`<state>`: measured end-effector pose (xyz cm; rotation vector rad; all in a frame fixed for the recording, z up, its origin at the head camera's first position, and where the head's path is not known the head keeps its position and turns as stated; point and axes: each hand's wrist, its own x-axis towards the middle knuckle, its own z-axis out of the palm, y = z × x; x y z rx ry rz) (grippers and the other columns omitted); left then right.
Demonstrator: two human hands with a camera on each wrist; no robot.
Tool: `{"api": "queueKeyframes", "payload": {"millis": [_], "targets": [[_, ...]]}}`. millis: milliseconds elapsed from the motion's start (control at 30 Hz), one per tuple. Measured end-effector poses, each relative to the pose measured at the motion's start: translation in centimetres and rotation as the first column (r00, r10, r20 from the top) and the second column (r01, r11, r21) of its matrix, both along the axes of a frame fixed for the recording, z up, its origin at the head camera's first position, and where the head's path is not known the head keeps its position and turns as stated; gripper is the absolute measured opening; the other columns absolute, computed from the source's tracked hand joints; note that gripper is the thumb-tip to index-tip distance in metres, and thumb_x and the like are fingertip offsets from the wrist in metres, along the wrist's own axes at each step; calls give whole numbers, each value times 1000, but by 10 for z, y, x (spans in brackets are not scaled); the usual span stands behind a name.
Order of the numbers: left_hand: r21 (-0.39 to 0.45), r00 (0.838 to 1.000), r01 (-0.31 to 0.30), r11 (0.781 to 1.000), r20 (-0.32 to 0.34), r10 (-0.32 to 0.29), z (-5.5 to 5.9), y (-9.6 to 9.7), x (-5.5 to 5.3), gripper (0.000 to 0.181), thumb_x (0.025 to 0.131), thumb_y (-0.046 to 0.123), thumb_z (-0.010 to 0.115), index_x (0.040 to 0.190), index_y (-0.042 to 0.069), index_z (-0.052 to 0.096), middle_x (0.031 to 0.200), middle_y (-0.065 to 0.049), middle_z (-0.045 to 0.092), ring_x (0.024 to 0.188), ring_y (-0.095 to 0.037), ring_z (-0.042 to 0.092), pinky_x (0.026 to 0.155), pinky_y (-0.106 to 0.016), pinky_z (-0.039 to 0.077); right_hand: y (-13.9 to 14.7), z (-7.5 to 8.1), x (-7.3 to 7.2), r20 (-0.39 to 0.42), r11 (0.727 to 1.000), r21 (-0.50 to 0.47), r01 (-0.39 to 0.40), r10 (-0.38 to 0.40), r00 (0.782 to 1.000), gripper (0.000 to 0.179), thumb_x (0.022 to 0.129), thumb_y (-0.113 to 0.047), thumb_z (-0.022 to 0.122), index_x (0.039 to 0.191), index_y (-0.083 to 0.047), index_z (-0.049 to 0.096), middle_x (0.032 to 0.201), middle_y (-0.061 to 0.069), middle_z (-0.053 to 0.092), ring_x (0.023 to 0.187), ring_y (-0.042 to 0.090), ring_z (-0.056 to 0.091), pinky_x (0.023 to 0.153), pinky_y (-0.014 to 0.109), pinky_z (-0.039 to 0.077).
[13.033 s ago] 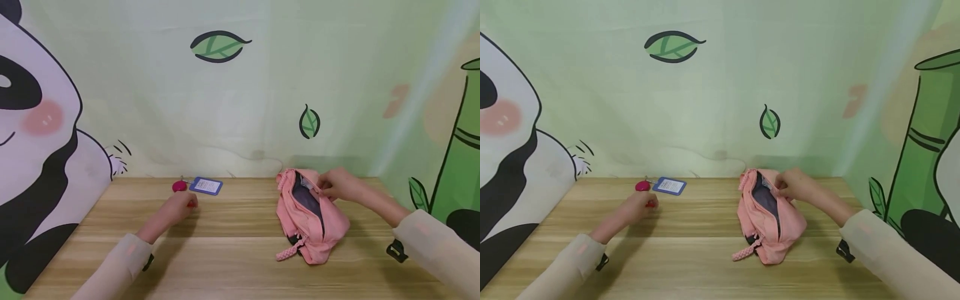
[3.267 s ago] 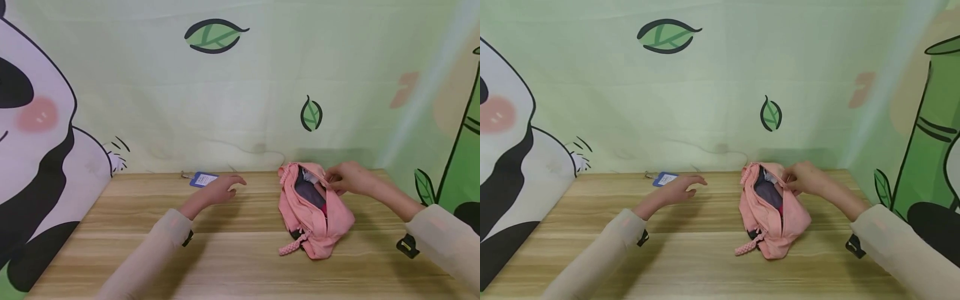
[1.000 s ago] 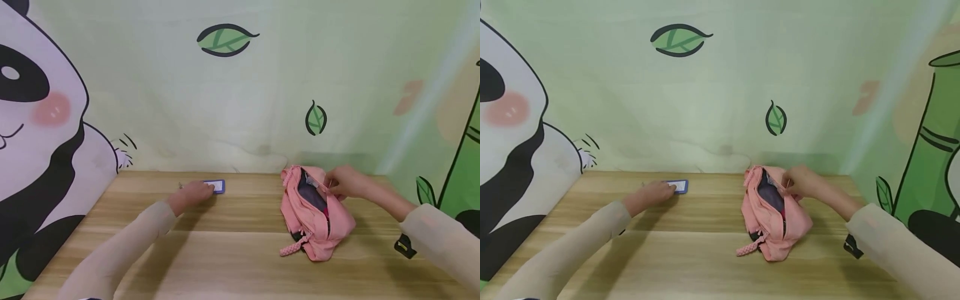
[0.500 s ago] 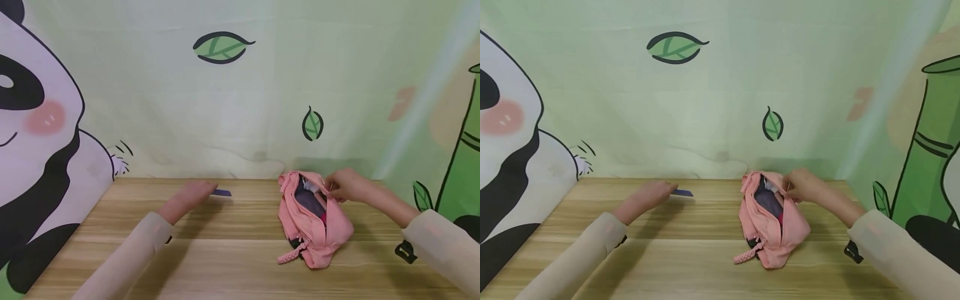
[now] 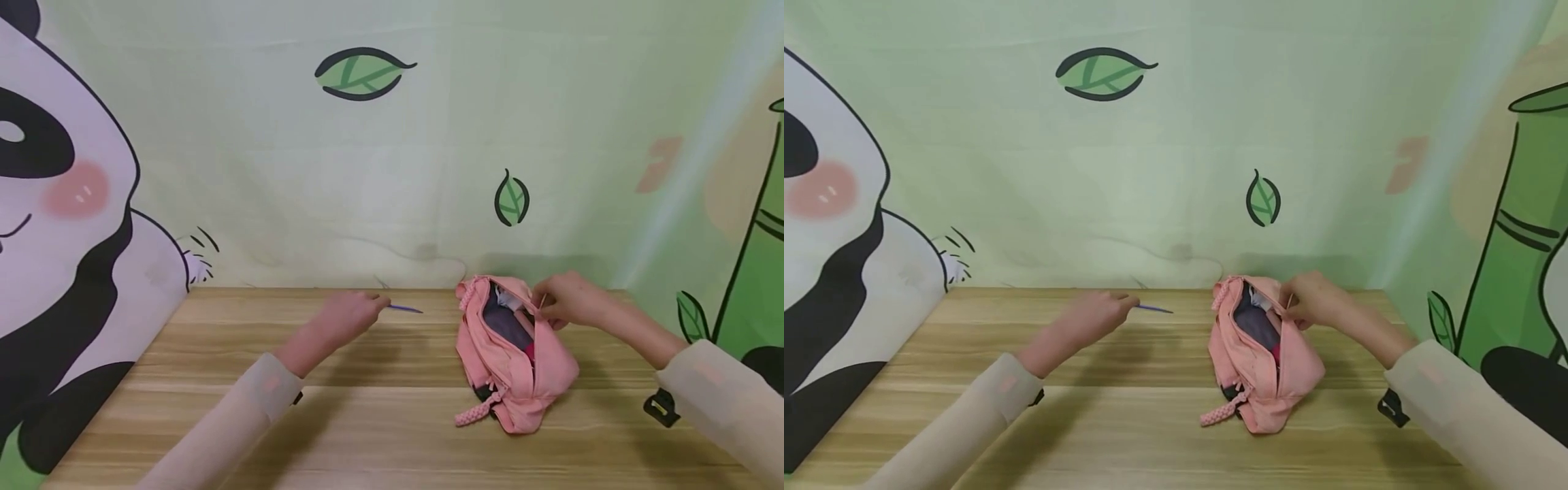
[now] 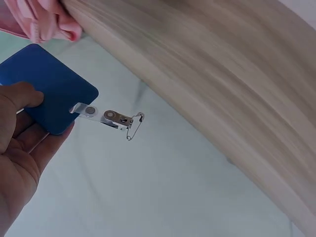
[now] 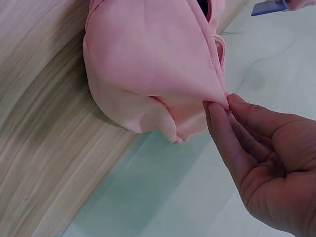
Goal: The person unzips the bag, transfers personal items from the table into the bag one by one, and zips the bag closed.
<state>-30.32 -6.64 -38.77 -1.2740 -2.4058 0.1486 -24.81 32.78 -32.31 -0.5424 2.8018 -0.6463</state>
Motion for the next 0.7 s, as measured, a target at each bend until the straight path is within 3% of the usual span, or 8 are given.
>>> {"api": "queueKeyframes", "payload": {"millis": [433, 700], "targets": [[-52, 998, 63, 997, -23, -64, 9, 52, 13, 22, 93, 9, 74, 114, 13, 74, 104, 1, 75, 81, -11, 71, 64, -24, 57, -3, -1, 2, 12, 1000, -13, 8, -8, 1000, 3, 92, 1, 69, 89, 2, 69, 79, 8, 74, 64, 15, 71, 58, 28, 59], [14, 979, 176, 984, -104, -173, 7, 74, 14, 23, 95, 8, 71, 117, 14, 76, 107, 1, 76, 89, -10, 73, 71, -23, 58, -3, -2, 3, -5, 1000, -10, 2, -2, 1000, 4, 92, 2, 68, 88, 3, 68, 80, 10, 74, 65, 16, 71, 57, 29, 59]]}}
